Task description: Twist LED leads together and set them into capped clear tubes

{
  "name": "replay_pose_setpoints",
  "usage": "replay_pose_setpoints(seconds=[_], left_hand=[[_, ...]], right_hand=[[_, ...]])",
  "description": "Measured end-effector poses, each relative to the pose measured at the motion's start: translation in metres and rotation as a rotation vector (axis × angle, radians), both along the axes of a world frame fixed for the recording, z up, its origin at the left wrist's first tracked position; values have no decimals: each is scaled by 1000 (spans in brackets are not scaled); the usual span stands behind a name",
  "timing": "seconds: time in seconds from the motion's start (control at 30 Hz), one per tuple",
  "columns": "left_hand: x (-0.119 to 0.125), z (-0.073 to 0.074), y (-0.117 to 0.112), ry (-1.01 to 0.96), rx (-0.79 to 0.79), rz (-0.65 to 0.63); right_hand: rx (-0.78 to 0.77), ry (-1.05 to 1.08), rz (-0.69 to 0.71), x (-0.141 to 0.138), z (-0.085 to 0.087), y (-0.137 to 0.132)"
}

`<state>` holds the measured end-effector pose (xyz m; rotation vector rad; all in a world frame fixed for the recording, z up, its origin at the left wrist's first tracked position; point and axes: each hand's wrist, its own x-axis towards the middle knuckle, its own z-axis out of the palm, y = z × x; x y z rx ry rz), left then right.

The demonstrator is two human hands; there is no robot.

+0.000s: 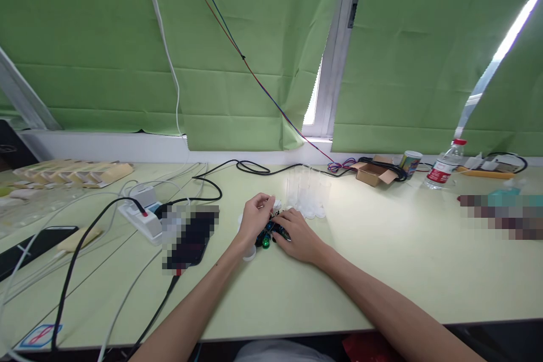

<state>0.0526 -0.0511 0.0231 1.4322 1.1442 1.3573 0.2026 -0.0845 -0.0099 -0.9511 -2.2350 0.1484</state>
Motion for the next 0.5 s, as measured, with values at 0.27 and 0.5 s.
replay_pose_setpoints(seconds=[0.27, 0.5], left_hand=[[-1, 0, -1, 13, 6, -28], [1, 7, -6, -70, -70, -49]], right_hand=[[-16, 58, 0, 2, 0, 1], [-55, 185, -5, 3, -1, 3]])
